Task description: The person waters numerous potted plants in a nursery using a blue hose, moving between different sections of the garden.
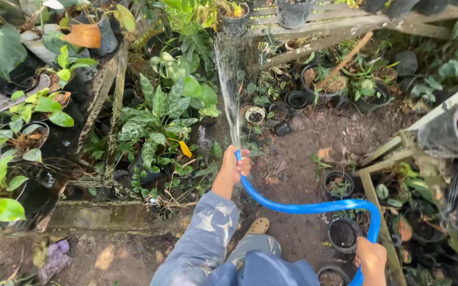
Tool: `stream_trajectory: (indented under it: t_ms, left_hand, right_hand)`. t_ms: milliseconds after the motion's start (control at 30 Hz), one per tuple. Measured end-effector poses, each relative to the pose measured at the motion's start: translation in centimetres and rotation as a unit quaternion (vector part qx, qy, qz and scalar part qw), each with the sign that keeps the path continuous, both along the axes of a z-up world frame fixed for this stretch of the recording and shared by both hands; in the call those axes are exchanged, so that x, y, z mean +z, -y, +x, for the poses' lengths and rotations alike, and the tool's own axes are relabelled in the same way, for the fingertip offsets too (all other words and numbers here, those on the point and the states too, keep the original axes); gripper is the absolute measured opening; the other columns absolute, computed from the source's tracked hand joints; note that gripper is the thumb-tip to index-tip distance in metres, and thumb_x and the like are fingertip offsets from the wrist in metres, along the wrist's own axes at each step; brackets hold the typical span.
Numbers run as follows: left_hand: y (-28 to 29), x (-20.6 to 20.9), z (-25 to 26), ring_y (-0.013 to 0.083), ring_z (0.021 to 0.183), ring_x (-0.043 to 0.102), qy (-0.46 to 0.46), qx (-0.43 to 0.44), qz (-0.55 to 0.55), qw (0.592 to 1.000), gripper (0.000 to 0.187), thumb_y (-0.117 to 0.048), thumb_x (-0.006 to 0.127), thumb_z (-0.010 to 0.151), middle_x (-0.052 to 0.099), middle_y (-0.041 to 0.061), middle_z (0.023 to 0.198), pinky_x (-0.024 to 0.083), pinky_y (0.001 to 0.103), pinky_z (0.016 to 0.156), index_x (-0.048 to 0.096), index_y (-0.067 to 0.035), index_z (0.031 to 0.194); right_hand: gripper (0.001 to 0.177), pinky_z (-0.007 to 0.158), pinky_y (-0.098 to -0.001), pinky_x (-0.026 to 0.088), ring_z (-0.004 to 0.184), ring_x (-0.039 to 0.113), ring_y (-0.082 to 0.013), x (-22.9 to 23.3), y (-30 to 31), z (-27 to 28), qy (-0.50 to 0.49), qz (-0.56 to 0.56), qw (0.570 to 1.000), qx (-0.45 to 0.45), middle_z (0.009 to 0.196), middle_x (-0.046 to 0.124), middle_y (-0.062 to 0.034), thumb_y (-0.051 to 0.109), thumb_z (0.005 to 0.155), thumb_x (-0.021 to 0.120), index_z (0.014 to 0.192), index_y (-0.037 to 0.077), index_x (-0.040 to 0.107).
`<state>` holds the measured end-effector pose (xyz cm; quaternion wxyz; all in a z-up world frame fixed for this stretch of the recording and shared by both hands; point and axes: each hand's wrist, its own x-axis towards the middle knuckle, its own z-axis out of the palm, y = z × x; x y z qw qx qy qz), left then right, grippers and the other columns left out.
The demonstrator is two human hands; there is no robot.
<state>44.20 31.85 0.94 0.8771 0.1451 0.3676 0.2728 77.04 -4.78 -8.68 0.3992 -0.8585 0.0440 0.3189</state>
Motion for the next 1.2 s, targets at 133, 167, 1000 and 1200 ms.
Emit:
stream_trajectory:
  t_ms: [133,167,1000,1200]
  left_hand:
    - [-2.7,-0.8,0.6,0.0097,0.038,0.025,-0.009,0.02,-0.021,1.0,0.033,-0.037,0.045,0.085,0.031,-0.005,0.05,0.021,0.031,0.037,0.058,-0.009,0.094]
    - [-3.0,-1.0,0.7,0.0097,0.038,0.025,-0.008,0.026,-0.027,0.999,0.033,-0.037,0.045,0.085,0.031,-0.005,0.05,0.021,0.031,0.037,0.058,-0.009,0.094]
    - [-17.1,1.3,-4.2,0.0104,0.038,0.027,-0.007,0.131,-0.025,0.991,0.029,-0.037,0.045,0.086,0.032,-0.004,0.05,0.022,0.031,0.038,0.057,-0.012,0.093]
    - [-17.5,1.7,-0.2,0.0095,0.037,0.026,-0.015,-0.011,-0.023,1.0,0.032,-0.039,0.047,0.087,0.032,-0.004,0.05,0.023,0.031,0.036,0.058,-0.01,0.094]
  right_hand:
    - [0.031,0.04,-0.0414,0.035,0.041,0.043,-0.0221,0.8,-3.0,0.9,0.001,-0.008,1.0,0.013,0.055,0.049,-0.0109,0.017,0.089,0.065,0.069,-0.003,0.053]
    - [0.031,0.04,-0.0415,0.035,0.041,0.043,-0.0221,0.9,-3.7,1.0,0.002,-0.013,1.0,0.02,0.055,0.049,-0.0109,0.017,0.089,0.065,0.069,-0.003,0.053]
    - [0.037,0.038,-0.0411,0.031,0.038,0.04,-0.0225,1.1,-14.0,-2.3,-0.03,-0.025,0.998,0.053,0.051,0.044,-0.0105,0.019,0.092,0.066,0.066,0.002,0.046]
    - [0.038,0.039,-0.0406,0.033,0.038,0.041,-0.0224,0.8,-12.3,-2.8,-0.015,-0.06,0.998,0.013,0.051,0.045,-0.0109,0.019,0.091,0.068,0.066,-0.001,0.048]
